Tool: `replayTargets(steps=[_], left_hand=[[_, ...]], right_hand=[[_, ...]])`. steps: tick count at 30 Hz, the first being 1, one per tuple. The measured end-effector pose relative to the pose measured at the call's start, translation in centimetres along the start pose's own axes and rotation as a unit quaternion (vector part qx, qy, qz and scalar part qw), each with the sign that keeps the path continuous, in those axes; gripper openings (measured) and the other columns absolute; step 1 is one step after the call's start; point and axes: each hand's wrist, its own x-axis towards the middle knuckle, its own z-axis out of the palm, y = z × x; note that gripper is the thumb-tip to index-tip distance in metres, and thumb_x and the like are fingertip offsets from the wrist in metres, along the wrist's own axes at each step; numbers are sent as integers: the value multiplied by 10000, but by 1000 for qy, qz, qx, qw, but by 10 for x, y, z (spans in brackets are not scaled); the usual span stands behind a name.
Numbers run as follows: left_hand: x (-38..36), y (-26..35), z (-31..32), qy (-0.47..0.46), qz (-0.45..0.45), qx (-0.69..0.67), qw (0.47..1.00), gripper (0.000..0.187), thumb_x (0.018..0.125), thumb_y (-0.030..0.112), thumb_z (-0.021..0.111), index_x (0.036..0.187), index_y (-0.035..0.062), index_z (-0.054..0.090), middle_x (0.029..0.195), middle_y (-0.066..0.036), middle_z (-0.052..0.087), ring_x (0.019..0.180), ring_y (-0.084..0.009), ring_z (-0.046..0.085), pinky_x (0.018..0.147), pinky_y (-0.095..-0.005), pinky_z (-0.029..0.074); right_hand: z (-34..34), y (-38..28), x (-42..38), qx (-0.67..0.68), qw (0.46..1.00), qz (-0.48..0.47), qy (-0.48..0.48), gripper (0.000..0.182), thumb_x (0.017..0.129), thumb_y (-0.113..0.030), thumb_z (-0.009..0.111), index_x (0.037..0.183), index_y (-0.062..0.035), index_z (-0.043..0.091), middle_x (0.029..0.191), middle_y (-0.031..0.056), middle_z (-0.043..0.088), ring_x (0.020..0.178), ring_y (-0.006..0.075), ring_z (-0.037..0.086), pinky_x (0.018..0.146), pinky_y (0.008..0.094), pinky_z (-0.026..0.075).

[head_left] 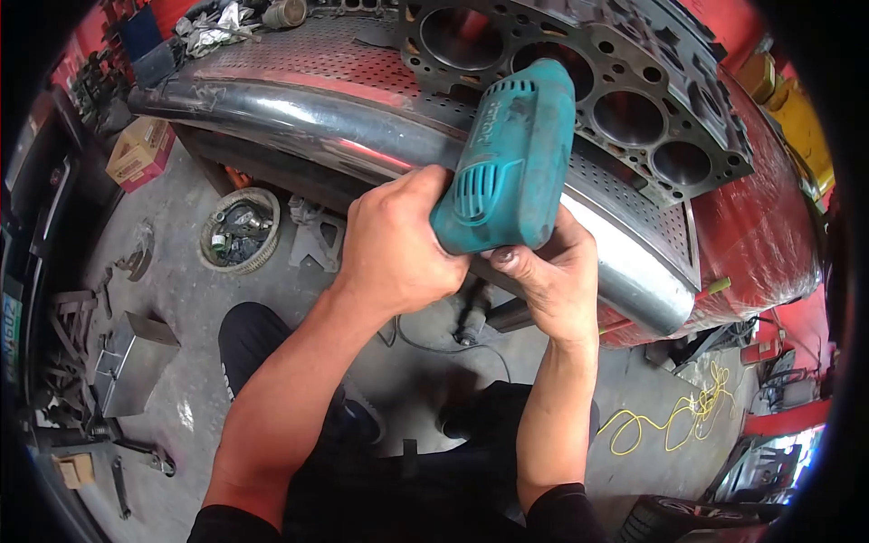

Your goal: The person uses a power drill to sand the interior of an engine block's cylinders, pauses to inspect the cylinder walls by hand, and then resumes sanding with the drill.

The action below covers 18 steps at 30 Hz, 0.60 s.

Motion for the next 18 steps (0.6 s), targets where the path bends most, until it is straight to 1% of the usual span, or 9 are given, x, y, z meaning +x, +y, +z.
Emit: replayTargets(steps=[1,4,7,10,14,15,18], left_hand=[[3,-1,1,0,2,14,1000,298,637,107,773,852,14,589,838,-190,679,823,-436,674,704,-490,540],[12,0,2,1,1,26,1000,358,636,163,837,845,15,587,846,-187,689,826,-429,684,709,-492,546],[20,5,4,-12,-11,32,999,446,621,245,900,840,15,588,857,-184,699,840,-423,694,717,-494,552],[26,8,7,-26,-18,40,999,506,607,307,930,838,15,588,871,-189,705,855,-419,700,725,-494,553],[29,10,7,-34,-29,58,997,526,604,332,937,848,13,597,877,-187,712,868,-412,705,740,-491,558],[30,10,7,-34,-29,74,996,540,596,343,943,851,13,599,879,-186,714,872,-409,707,745,-491,560],[35,9,3,-41,-25,95,994,578,575,375,956,858,13,605,885,-178,722,882,-397,715,762,-491,563]], right_hand=[[-1,1,1,16,1000,-6,-13,637,815,-23,847,1361,86,536,1177,117,686,1068,178,663,952,338,569],[0,5,4,2,999,-40,-3,603,853,-85,834,1358,76,545,1169,96,681,1077,163,643,945,322,549],[0,6,6,4,998,-56,10,563,891,-141,814,1350,63,560,1145,84,679,1034,144,642,910,301,547],[-3,7,6,-14,998,-63,22,531,930,-207,781,1347,45,571,1110,73,680,953,125,643,856,277,549],[-1,7,8,-59,995,-68,39,512,964,-270,744,1349,24,575,1076,60,682,870,110,638,798,261,545],[-1,7,8,-88,993,-70,41,491,985,-291,715,1344,15,578,1071,59,683,878,114,641,791,262,546],[1,8,10,-86,993,-75,41,463,1002,-295,692,1331,14,586,1073,69,684,899,126,654,774,270,553]])
